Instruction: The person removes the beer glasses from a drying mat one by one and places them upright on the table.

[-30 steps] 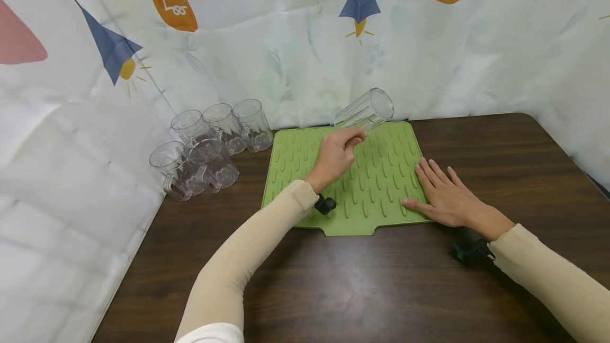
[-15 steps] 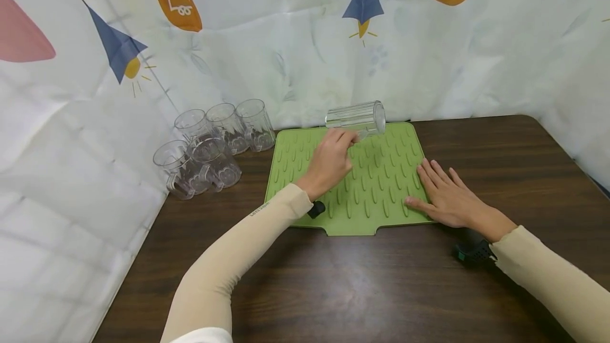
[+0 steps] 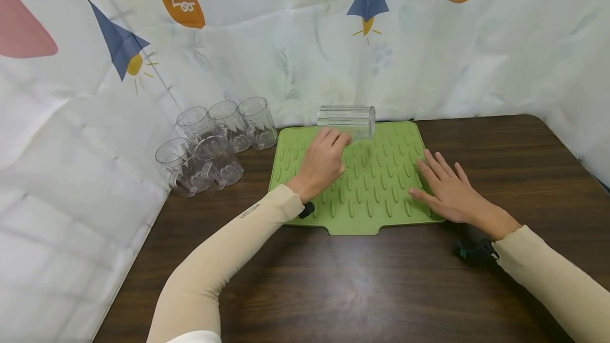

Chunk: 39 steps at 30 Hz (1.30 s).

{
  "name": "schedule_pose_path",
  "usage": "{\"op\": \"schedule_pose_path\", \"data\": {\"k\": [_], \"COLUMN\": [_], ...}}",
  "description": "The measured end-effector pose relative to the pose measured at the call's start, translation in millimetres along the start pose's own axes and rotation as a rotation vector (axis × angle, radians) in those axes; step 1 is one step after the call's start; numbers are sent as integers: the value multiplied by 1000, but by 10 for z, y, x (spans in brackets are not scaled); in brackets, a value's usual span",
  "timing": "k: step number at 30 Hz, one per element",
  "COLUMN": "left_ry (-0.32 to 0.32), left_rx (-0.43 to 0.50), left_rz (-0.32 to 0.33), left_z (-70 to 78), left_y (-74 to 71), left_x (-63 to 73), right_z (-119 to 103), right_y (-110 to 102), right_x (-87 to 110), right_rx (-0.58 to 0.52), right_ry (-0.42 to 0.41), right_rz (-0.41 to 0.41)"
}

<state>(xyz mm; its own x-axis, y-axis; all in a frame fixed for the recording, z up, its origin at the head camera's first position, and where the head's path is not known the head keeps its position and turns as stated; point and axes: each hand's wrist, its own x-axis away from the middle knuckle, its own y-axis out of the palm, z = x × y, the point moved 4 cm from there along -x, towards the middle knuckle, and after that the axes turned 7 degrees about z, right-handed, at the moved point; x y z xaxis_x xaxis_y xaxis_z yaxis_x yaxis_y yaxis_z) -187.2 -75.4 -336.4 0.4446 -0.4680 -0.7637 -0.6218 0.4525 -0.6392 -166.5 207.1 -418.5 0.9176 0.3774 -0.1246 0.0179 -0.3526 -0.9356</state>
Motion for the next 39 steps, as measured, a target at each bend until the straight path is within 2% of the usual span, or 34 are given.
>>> {"op": "schedule_pose_path", "data": {"k": [4,8,13,20,24,28,34,39], "left_ry": [55,74,74,77,82,112,179,201], "left_rx": [-46,-66,-81,-102,-104,-121,-177,-195], "left_rz": [16,40,52,57,57,58,68,77], "left_z": [-1,-8,-15,-10,9,43,93,130], "left_y": [-41,-82,-127,-180,-225,-269,-299,-324], "left_x": [35,68,104,129,148,186,244,277], "right_z": [-29,-63,-99,-159,-231,-338,-516,-664], "right_y": [-82,-169,-243,-273,-246,-221,-191,-147], "right_x": [-48,-105,-175,-297,-375,-458,-577,-685], "right_rx": [-50,-118,-238,-379,-445,-490,-540,-618], "right_ry": [-21,-10,7,15,-20,-48,-59,-70], "right_rz": [143,269,359,408,429,436,416,381]}}
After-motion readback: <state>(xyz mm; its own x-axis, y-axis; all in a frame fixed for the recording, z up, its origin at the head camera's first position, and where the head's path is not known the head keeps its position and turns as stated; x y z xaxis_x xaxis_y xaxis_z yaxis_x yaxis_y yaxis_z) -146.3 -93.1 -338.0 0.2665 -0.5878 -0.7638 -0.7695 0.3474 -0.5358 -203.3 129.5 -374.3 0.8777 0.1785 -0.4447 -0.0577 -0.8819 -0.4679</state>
